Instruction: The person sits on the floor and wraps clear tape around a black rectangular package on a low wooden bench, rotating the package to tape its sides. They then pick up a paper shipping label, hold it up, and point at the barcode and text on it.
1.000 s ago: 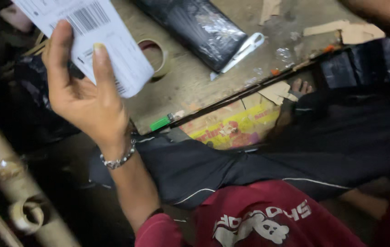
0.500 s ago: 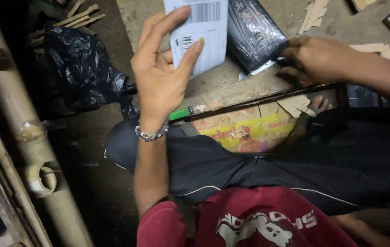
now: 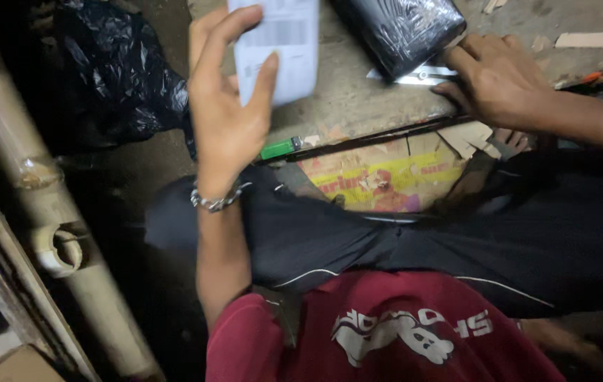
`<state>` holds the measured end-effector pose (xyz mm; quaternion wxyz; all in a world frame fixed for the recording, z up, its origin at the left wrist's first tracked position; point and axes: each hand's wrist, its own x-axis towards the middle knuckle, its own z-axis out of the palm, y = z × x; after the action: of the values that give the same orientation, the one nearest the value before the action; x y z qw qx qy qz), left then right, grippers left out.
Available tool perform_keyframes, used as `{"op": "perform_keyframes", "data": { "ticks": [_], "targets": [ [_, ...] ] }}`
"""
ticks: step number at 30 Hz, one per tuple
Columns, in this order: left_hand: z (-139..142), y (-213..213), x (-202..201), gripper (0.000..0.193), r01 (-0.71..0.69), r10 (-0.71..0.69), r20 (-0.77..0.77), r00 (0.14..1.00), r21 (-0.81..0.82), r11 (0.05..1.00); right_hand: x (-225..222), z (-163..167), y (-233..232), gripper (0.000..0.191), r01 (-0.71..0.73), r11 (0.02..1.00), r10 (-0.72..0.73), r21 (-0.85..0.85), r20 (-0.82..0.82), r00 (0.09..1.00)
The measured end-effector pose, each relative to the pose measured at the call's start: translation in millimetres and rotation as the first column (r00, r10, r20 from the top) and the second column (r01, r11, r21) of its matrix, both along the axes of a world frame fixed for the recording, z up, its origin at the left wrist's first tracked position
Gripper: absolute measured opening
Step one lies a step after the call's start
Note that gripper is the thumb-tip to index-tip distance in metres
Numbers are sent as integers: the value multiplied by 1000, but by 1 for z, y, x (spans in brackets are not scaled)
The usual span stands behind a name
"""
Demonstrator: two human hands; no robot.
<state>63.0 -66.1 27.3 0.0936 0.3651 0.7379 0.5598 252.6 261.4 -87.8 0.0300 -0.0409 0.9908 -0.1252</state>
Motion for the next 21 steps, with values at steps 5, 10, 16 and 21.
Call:
{"op": "perform_keyframes", "data": {
  "ticks": [5,10,16,21],
  "targets": [
    [-3,-30,12,41,1,11,93,996,-133,991,1,-4,-9,49,87,996,-82,-33,124,989],
    [-37,-30,34,47,24,8,192,981,-160,987,-4,7,-12,53,120,991,-131,57,302,944],
    [-113,9,66,47,-7,20,374,927,-35,999,-8,6,-8,46,44,976,-172,213,630,757],
    [-143,22,74,47,-53,80,324,943,-89,995,-1,19,28,24,-343,847,9,406,634,773]
  ]
}}
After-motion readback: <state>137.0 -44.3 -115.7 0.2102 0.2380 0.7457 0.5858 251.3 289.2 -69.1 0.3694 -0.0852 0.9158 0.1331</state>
